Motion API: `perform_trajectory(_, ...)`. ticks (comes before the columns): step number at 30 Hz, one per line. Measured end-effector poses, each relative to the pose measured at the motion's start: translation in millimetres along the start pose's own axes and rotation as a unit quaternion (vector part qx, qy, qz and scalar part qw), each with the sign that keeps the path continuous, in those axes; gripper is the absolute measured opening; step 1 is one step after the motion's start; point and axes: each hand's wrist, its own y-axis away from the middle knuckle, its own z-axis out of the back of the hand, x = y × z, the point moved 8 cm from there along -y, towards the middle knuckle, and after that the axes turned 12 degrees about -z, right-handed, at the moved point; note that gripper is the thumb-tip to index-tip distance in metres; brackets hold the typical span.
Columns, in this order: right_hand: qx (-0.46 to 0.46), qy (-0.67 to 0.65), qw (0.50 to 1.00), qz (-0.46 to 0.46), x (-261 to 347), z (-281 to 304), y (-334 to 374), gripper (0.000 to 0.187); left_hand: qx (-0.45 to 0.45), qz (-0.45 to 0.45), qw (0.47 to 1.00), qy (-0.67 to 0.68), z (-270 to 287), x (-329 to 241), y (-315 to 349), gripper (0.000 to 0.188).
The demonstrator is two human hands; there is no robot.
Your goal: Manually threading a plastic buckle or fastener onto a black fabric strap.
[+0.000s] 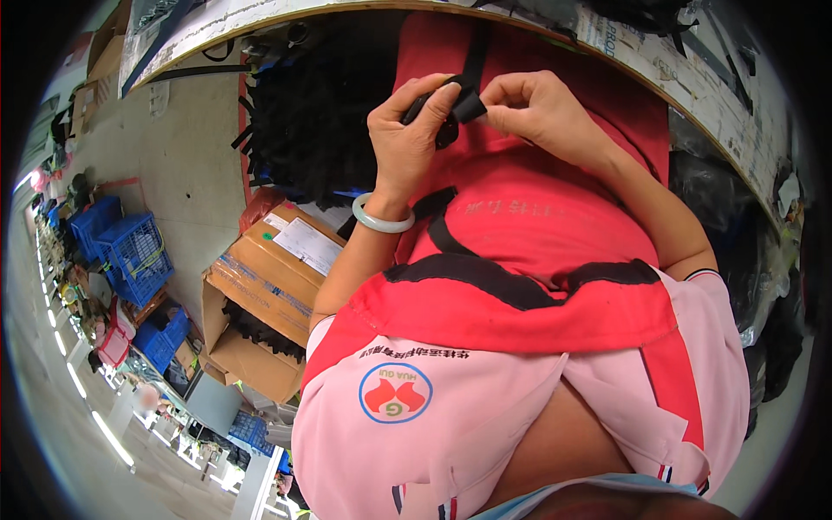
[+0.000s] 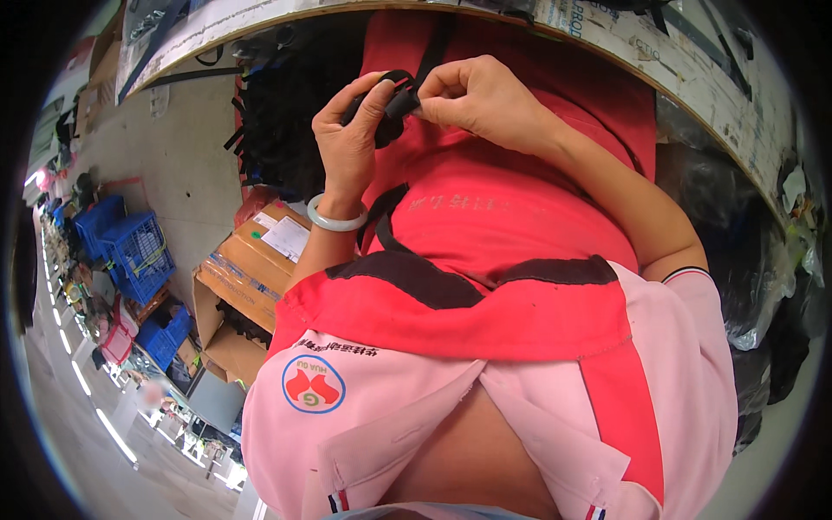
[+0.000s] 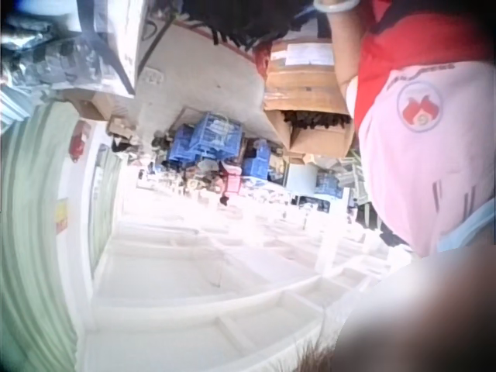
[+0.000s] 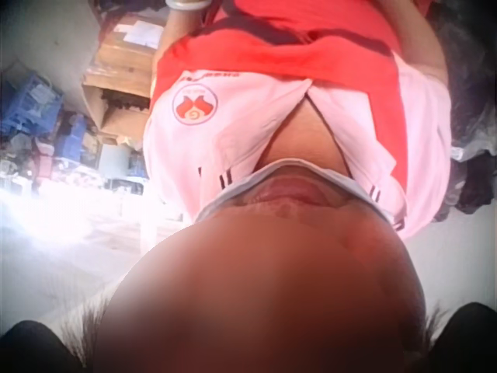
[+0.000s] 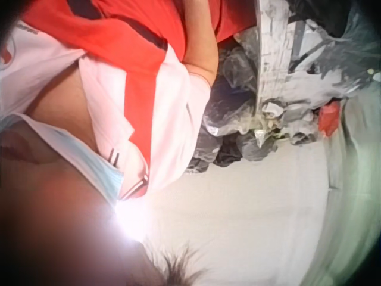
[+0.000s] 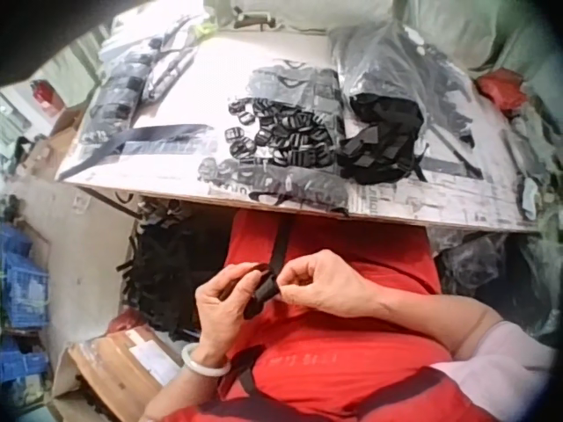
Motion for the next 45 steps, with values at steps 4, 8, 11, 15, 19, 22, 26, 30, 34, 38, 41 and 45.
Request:
perform_trajectory(4,-0.011,-0.068,0.997,-0.017,-7,12,0,0.019,-0.009,-0.011,1.0,0.011,-1,0,1,0.014)
perform_trajectory(8,-0.035,-0.079,0.996,0.001,1,9,4,0.023,0.015,-0.107,0.993,-0.054,-2,-11,-1,0.012)
perform_trajectory(11,-0.049,-0.038,0.997,0.043,4,7,2,0.019,0.012,-0.095,0.995,-0.041,-8,-11,-1,0.012)
perform_trajectory(15,-0.028,-0.054,0.997,-0.047,-14,6,-4,0.018,-0.021,-0.046,0.999,0.005,-5,-1,0,0.012)
perform_trajectory(19,-0.035,-0.117,0.992,-0.038,-18,7,-8,0.021,0.002,-0.058,0.998,-0.008,-7,3,2,0.012)
perform_trajectory(22,-0.03,-0.158,0.986,-0.037,-20,9,-12,0.02,0.011,-0.078,0.997,-0.012,-5,4,2,0.012)
perform_trajectory(26,0.103,-0.204,0.97,-0.087,-29,1,-21,0.02,0.054,-0.064,0.997,0.002,-5,-2,3,0.011)
perform_trajectory(30,0.103,-0.17,0.976,-0.092,-20,-7,-29,0.019,0.082,0.029,0.996,0.009,15,-13,10,0.01)
perform_trajectory(34,-0.03,-0.109,0.994,-0.009,-27,33,-51,0.02,0.033,0.084,0.995,-0.046,91,-41,22,0.012)
perform_trajectory(38,-0.038,-0.038,0.998,-0.028,-35,27,-50,0.024,-0.149,-0.018,0.952,-0.265,202,-49,36,0.021)
perform_trajectory(41,0.062,-0.081,0.995,0.0,-29,7,-42,0.027,-0.213,-0.021,0.954,-0.209,201,-36,35,0.022)
perform_trajectory(45,0.024,-0.07,0.994,0.083,0,5,-23,0.03,-0.03,0.126,0.99,-0.052,81,7,22,0.027)
